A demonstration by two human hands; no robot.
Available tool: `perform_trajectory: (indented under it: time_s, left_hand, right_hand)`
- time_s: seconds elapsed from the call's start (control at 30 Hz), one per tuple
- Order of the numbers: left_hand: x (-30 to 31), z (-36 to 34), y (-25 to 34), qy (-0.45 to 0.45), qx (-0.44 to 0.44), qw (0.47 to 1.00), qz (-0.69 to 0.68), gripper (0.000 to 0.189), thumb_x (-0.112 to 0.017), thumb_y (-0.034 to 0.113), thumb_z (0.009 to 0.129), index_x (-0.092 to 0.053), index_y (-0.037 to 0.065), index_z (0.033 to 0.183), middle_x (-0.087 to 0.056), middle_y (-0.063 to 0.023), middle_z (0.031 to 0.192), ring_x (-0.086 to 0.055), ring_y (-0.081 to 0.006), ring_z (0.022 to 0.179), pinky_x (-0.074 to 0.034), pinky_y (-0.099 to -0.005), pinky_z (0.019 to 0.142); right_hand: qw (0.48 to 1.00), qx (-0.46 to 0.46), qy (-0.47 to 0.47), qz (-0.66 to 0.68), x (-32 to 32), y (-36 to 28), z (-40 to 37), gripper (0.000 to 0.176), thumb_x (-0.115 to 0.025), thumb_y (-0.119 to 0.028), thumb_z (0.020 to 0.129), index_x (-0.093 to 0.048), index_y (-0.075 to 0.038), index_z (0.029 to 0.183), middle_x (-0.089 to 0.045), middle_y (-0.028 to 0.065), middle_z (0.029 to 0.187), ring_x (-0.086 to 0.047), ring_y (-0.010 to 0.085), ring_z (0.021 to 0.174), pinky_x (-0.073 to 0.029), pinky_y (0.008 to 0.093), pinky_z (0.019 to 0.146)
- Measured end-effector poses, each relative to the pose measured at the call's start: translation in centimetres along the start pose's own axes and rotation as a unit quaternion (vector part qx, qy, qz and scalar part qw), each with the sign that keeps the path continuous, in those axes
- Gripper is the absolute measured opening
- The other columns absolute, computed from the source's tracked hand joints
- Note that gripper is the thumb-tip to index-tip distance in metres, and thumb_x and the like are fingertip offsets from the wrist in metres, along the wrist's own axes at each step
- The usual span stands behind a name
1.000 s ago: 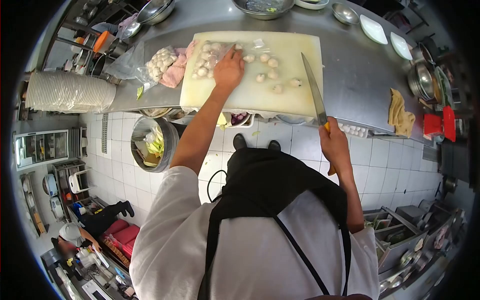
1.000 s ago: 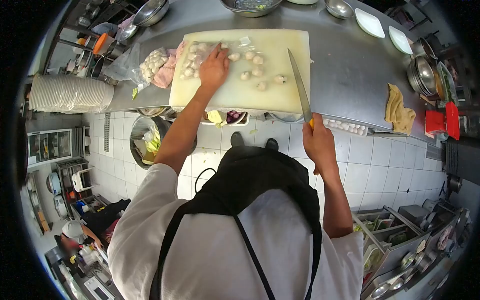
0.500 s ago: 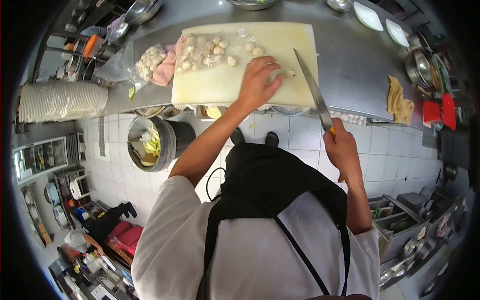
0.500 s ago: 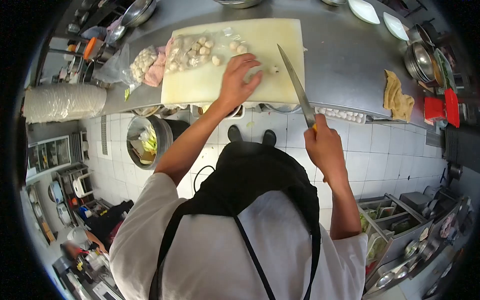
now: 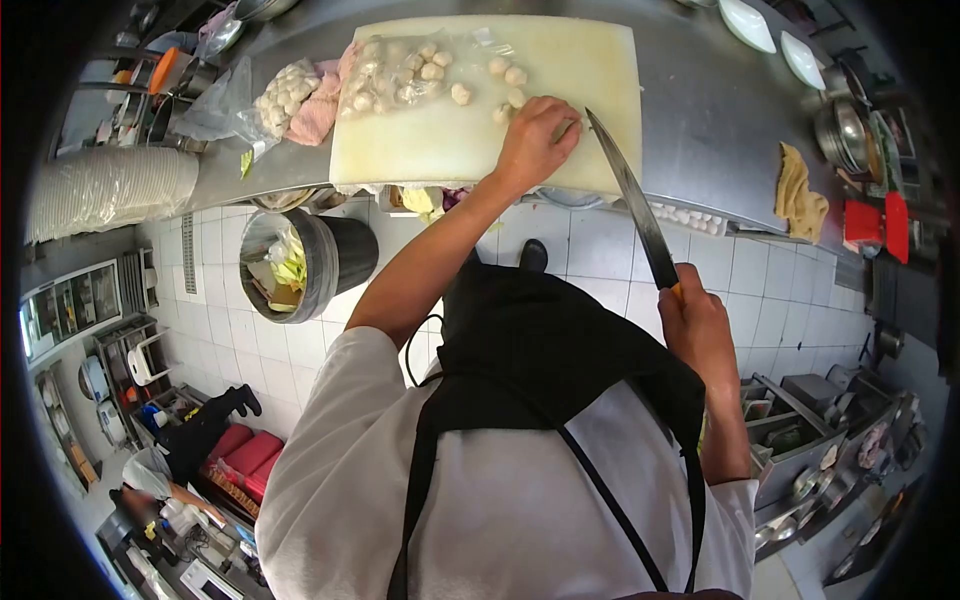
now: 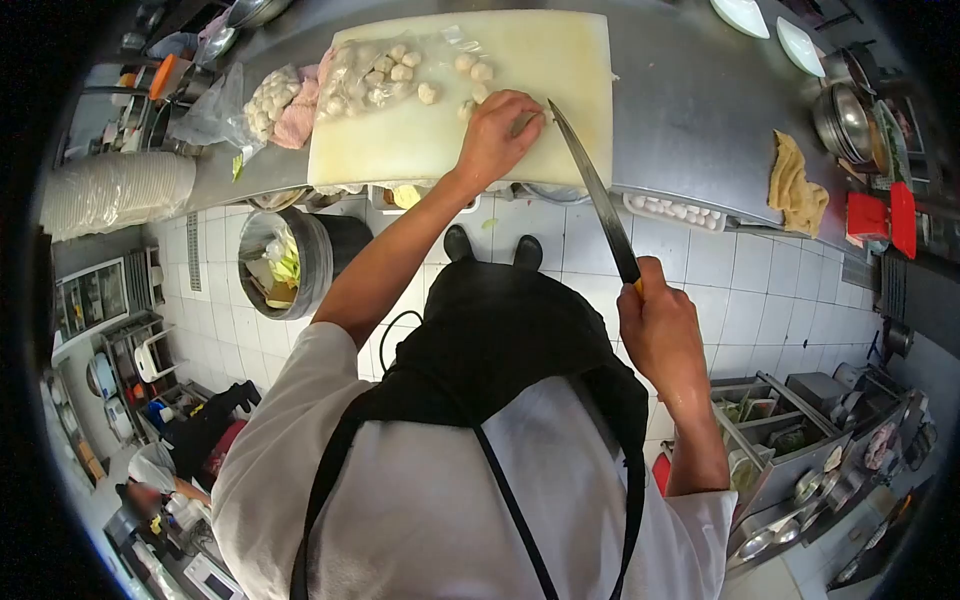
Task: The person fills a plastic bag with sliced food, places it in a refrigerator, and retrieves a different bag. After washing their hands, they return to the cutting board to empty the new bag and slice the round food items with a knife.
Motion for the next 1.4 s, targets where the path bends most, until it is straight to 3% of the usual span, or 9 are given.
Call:
perform_trajectory:
  time_s: [0.27,0.4,0.43,0.57,0.77,0.83,0.97,1.17,1.4]
  left_hand:
    - [-0.1,-0.2,-0.3,0.001,0.016,1.0,0.0,0.012,-0.071,0.005,0.078,-0.069,0.001,0.089,-0.068,-0.011,0.095,-0.064,-0.0281,0.088,-0.051,-0.0359,0.077]
    - [0.0,-0.2,-0.3,0.007,0.042,0.999,-0.021,0.009,-0.071,0.005,0.078,-0.07,0.0,0.086,-0.067,-0.0122,0.092,-0.062,-0.0303,0.089,-0.051,-0.0385,0.08]
    - [0.0,-0.2,-0.2,0.009,0.038,0.999,-0.021,0.009,-0.071,0.005,0.078,-0.07,0.0,0.086,-0.067,-0.0122,0.092,-0.062,-0.0304,0.089,-0.051,-0.0385,0.08]
    - [-0.1,0.1,-0.4,0.013,0.035,0.999,0.004,0.014,-0.072,0.008,0.081,-0.07,0.0,0.092,-0.068,-0.0119,0.095,-0.064,-0.0285,0.084,-0.053,-0.0365,0.075]
    - [0.9,-0.3,0.7,0.001,0.019,1.0,0.014,0.023,-0.075,0.012,0.08,-0.07,0.001,0.1,-0.067,-0.0118,0.102,-0.063,-0.0293,0.092,-0.053,-0.037,0.08]
    - [2.4,-0.9,1.2,0.022,0.026,0.998,0.049,0.025,-0.076,0.011,0.079,-0.07,0.002,0.102,-0.066,-0.0117,0.105,-0.063,-0.0294,0.094,-0.053,-0.0371,0.081]
    - [4.6,-3.0,1.5,0.01,0.083,0.994,0.075,0.028,-0.076,0.009,0.078,-0.069,0.001,0.105,-0.064,-0.011,0.108,-0.063,-0.0273,0.094,-0.053,-0.0359,0.08]
    - [2.6,-3.6,0.3,0.007,0.146,0.989,-0.028,0.024,-0.072,-0.001,0.079,-0.069,-0.001,0.103,-0.063,-0.012,0.102,-0.066,-0.0224,0.081,-0.055,-0.0315,0.071]
    - [-0.1,-0.5,0.1,0.026,0.093,0.995,-0.02,0.017,-0.071,-0.001,0.08,-0.068,-0.004,0.097,-0.066,-0.0124,0.094,-0.067,-0.0213,0.074,-0.056,-0.0313,0.068]
  right_hand:
    - [0.998,-0.018,-0.056,-0.004,-0.4,0.3,0.8,0.017,-0.052,-0.01,0.092,-0.049,0.0,0.106,-0.062,0.0253,0.07,-0.061,0.0481,0.072,-0.046,0.0562,0.066]
    - [0.998,0.029,-0.045,-0.018,-3.4,0.7,3.7,0.019,-0.049,-0.013,0.093,-0.046,0.002,0.105,-0.062,0.0316,0.079,-0.06,0.0514,0.081,-0.046,0.0575,0.073]
    - [0.997,-0.002,-0.07,-0.021,-4.3,0.9,4.8,0.022,-0.047,-0.016,0.094,-0.046,0.003,0.106,-0.062,0.0327,0.08,-0.06,0.0514,0.083,-0.045,0.0579,0.075]
    - [0.996,-0.018,-0.075,0.034,-4.0,1.1,7.1,0.023,-0.046,-0.019,0.095,-0.048,0.002,0.105,-0.064,0.0293,0.082,-0.061,0.0495,0.081,-0.046,0.0558,0.073]
    - [0.996,-0.016,-0.04,0.074,-0.8,0.7,6.0,0.02,-0.048,-0.019,0.095,-0.051,0.0,0.102,-0.062,0.0235,0.072,-0.061,0.0458,0.073,-0.044,0.0513,0.066]
    - [0.994,-0.036,-0.058,0.081,-0.3,0.4,5.0,0.019,-0.049,-0.019,0.095,-0.051,0.0,0.101,-0.061,0.0229,0.069,-0.06,0.0454,0.071,-0.044,0.0504,0.065]
    - [0.996,0.014,-0.059,0.059,-1.2,0.9,3.3,0.019,-0.052,-0.018,0.094,-0.051,0.0,0.102,-0.062,0.0242,0.071,-0.061,0.046,0.072,-0.044,0.0521,0.064]
    - [0.997,0.022,-0.063,0.025,-3.6,3.0,4.3,0.018,-0.052,-0.016,0.094,-0.051,0.001,0.102,-0.064,0.0253,0.078,-0.061,0.0474,0.076,-0.045,0.0539,0.068]
    - [0.999,0.025,-0.025,0.03,-2.5,2.5,7.0,0.019,-0.048,-0.018,0.096,-0.049,-0.001,0.102,-0.063,0.0236,0.075,-0.061,0.0457,0.076,-0.045,0.0537,0.07]
Point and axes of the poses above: each hand's wrist, its own z-axis towards the middle knuckle, its own x-axis out of the back of the hand, y = z × x, the point moved 6 cm from there along z, towards the middle knuckle
